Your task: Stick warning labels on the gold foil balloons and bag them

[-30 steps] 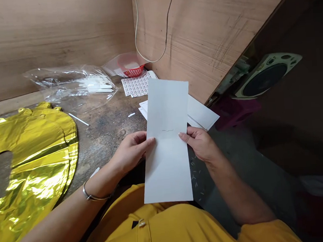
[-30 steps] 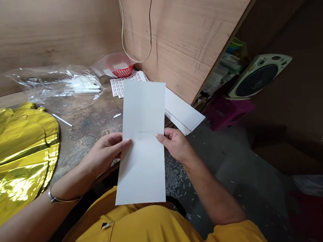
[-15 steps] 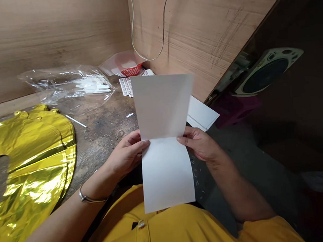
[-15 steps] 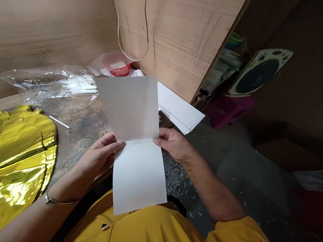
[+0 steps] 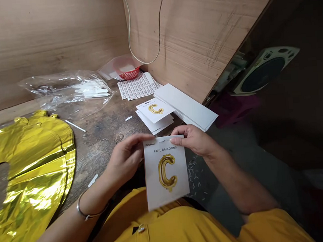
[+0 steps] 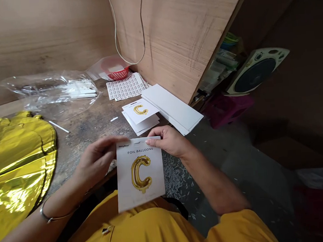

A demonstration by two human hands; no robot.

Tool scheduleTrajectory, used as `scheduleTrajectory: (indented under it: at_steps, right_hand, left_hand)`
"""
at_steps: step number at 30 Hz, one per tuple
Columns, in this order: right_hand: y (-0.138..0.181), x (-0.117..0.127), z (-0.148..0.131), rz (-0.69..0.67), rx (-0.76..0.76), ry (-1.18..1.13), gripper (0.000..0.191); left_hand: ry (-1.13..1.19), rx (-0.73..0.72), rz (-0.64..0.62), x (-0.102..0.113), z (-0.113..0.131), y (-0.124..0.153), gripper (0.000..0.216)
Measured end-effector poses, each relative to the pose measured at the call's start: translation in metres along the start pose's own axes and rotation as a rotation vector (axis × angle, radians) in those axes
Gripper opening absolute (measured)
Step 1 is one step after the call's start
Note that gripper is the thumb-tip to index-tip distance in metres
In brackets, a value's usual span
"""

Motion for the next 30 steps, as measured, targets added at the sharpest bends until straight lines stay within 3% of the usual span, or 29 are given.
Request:
scheduleTrajectory:
  at_steps: [4,6,10,14,19,24,28,30]
  right_hand:
    - [0.009,0.001,-0.012,0.026,0.141,0.141,0.022]
    - [0.012,-0.001,-0.015,-0.003,0.170,0.179,0.020]
    - [0.018,-0.003,-0.013,0.006,0.176,0.169,0.021]
    - [0.023,0.000,-0.004,0.059,0.163,0.154,0.023]
    - [0.024,0.003,-0.016,0.012,0.218,0.400,0.020]
    - [0.025,-0.011,-0.039,-0.163,0.267,0.647,0.010]
    - [0.032,-0.021,-0.046,-0.097,0.368,1.036,0.011]
    - [0.031,-0.019,-0.042,-0.164,0.321,0.957,0.013]
  left_hand:
    - [0.092,0.164,-0.089,0.002,0.001,-0.009,0.035]
    - [0.010,0.154,-0.142,-0.002,0.003,-0.009,0.035]
    - [-0.029,0.092,-0.045,-0.011,0.004,0.000,0.036]
    - [0.105,0.149,-0.161,-0.028,-0.007,0.012,0.028]
    - [-0.046,0.180,-0.130,-0.030,-0.014,0.015,0.031]
    - [-0.081,0.088,-0.215,-0.035,-0.009,0.013,0.028]
    - [-0.349,-0.105,-0.186,-0.036,-0.008,0.014,0.024]
    - [-0.422,-0.142,-0.177,-0.036,-0.010,0.015,0.026]
Point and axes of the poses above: each hand's wrist, its own y-axis away from the middle knuckle, its own x-axis out of the back of the hand, z = x × y, the point moved 4 cm from there along -y, towards the middle knuckle, and after that the axes turned 5 degrees about x, right-handed, at the moved point
